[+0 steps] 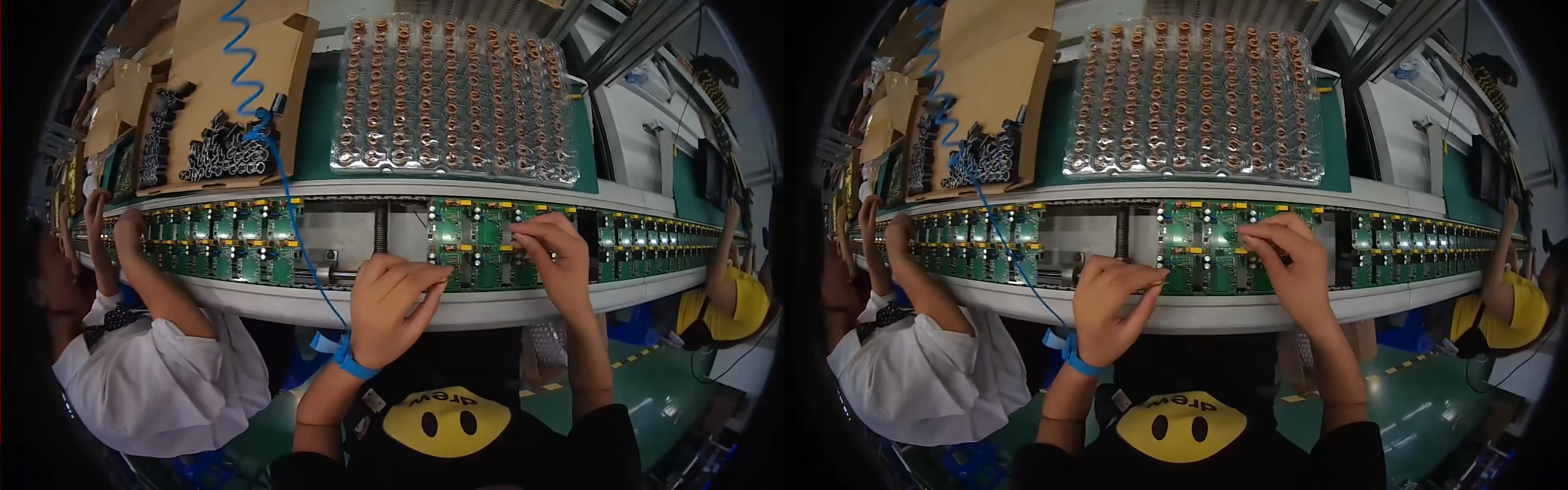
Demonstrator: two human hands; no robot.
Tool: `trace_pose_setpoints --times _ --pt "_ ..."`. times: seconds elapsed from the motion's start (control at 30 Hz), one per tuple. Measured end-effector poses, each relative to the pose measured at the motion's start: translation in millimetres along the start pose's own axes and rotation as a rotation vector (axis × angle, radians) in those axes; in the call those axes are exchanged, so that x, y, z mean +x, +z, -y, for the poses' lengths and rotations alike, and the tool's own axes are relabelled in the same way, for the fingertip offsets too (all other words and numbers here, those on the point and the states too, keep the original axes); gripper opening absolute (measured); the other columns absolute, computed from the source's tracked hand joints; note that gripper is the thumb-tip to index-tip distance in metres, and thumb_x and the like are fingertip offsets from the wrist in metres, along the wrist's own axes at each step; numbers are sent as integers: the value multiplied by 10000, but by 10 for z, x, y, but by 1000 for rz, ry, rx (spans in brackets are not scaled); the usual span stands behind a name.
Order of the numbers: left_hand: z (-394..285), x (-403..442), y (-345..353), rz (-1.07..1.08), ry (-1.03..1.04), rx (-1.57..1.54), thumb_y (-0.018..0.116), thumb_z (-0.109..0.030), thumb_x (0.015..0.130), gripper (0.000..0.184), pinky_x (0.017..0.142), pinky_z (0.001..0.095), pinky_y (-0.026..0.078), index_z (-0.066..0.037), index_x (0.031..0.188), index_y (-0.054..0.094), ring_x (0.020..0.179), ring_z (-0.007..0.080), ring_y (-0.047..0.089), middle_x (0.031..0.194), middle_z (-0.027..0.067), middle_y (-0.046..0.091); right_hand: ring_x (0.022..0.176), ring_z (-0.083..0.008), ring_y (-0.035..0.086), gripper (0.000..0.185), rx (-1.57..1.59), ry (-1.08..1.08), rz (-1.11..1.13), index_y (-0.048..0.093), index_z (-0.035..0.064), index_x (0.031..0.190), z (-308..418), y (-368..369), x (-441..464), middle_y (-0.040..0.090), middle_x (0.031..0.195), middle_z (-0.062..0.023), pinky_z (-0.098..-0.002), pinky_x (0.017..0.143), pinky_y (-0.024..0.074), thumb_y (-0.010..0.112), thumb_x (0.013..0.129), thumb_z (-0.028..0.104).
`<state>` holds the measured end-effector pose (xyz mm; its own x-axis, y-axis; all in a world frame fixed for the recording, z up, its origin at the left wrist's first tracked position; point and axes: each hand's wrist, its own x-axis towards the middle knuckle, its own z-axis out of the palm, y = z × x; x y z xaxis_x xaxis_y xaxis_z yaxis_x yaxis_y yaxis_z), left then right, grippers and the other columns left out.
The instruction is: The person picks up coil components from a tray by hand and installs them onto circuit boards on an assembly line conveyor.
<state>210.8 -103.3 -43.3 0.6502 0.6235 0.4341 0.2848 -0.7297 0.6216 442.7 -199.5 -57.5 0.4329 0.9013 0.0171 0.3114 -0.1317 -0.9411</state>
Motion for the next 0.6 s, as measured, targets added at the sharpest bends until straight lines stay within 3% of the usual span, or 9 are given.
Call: trace_pose_setpoints --times 0.07,0.17,0.6 --pt "26 -186 146 -30 -49 -30 765 -47 765 238 704 347 451 -108 993 735 821 222 586 914 10 707 859 -164 656 160 -234 -108 36 753 54 1009 39 27 71 673 963 -75 -280 703 520 685 879 -8" --pt "28 -263 230 -76 -85 -9 762 -43 765 248 711 344 452 -106 1003 736 827 221 586 921 14 714 867 -199 650 137 -323 -224 48 756 57 954 -23 72 139 704 879 -69 -314 755 501 710 835 8" --pt "67 -233 235 -38 -60 36 756 -60 774 244 685 341 430 -88 1014 724 810 212 594 932 12 708 818 -236 613 123 -434 -294 138 751 54 900 -28 93 210 706 869 -69 -345 745 477 705 802 -5"
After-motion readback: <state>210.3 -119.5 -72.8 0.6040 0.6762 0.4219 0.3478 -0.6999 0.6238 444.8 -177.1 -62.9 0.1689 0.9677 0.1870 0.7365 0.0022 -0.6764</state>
